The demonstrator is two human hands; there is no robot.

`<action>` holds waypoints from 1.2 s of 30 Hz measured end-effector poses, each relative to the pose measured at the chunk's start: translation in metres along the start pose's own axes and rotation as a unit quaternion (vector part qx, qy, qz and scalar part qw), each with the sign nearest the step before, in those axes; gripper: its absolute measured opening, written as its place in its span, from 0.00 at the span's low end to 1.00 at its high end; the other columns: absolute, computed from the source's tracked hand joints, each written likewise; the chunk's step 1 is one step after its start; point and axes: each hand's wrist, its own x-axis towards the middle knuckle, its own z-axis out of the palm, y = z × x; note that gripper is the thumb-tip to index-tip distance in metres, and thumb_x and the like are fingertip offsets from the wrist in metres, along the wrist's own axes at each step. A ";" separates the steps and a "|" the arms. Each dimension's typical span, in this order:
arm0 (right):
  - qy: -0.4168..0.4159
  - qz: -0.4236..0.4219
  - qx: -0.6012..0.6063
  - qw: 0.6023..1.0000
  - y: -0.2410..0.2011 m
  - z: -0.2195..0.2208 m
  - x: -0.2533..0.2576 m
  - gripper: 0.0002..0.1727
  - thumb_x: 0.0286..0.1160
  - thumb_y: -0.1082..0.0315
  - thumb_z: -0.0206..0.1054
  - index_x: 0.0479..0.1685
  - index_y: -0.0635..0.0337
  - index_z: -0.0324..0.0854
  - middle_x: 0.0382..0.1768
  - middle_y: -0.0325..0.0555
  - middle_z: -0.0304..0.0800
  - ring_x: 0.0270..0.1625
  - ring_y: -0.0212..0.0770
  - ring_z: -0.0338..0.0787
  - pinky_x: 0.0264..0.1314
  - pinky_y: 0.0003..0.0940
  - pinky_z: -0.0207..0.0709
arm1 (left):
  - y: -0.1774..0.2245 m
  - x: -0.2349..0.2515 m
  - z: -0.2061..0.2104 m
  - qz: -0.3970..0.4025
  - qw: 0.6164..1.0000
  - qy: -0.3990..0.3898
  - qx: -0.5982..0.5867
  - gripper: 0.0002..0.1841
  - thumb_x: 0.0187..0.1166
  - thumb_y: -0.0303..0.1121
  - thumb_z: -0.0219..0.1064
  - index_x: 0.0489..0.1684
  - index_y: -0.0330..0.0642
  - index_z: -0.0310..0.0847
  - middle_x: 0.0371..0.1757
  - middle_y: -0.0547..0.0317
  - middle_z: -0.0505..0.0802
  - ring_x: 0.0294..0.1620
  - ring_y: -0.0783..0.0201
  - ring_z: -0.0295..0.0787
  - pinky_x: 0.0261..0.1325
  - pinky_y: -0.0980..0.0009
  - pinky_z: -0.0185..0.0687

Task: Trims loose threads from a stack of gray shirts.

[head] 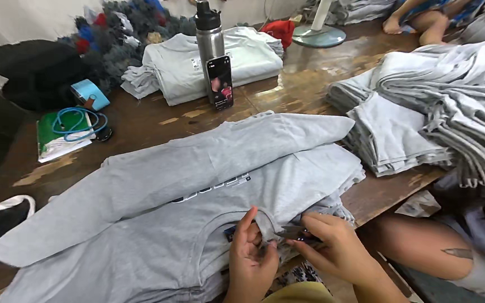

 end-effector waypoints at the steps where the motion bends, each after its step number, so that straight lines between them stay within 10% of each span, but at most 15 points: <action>1: -0.002 -0.012 0.001 1.000 -0.001 0.000 0.001 0.22 0.83 0.46 0.61 0.27 0.53 0.73 0.20 0.40 0.72 0.22 0.35 0.74 0.22 0.30 0.66 | 0.000 0.000 0.000 0.001 1.000 0.002 -0.001 0.43 0.64 0.08 0.66 0.87 0.36 0.57 0.64 0.65 0.93 0.63 0.69 0.91 0.67 0.68 0.87; 10: -0.069 -0.168 0.119 0.976 -0.032 -0.010 -0.001 0.17 0.83 0.52 0.64 0.28 0.50 0.72 0.26 0.40 0.76 0.30 0.38 0.79 0.32 0.30 0.74 | -0.008 0.001 0.005 0.038 0.994 0.057 0.080 0.16 0.68 0.29 0.81 0.53 0.54 0.93 0.50 0.73 0.93 0.50 0.80 0.90 0.54 0.81 0.89; 15: 0.006 -0.048 0.077 0.996 -0.010 -0.013 -0.006 0.23 0.83 0.43 0.63 0.31 0.54 0.74 0.24 0.40 0.76 0.27 0.34 0.78 0.29 0.28 0.73 | -0.006 0.001 0.001 0.049 0.998 0.035 0.032 0.04 0.74 0.38 0.77 0.40 0.55 0.93 0.49 0.76 0.92 0.54 0.82 0.87 0.56 0.84 0.85; 31: -0.027 -0.083 -0.043 0.995 0.010 0.007 0.009 0.27 0.91 0.44 0.48 0.27 0.52 0.75 0.20 0.42 0.78 0.22 0.41 0.80 0.22 0.35 0.70 | -0.005 -0.001 -0.008 0.039 0.999 -0.019 -0.025 0.05 0.75 0.44 0.76 0.40 0.60 0.92 0.62 0.78 0.91 0.69 0.78 0.82 0.71 0.77 0.78; 36: -0.028 -0.067 -0.045 0.996 0.013 0.002 0.002 0.26 0.89 0.44 0.50 0.27 0.52 0.73 0.20 0.42 0.75 0.22 0.40 0.78 0.22 0.35 0.68 | -0.002 -0.003 -0.003 0.006 1.000 0.016 -0.016 0.20 0.73 0.23 0.74 0.61 0.55 0.82 0.59 0.75 0.90 0.60 0.79 0.88 0.63 0.78 0.86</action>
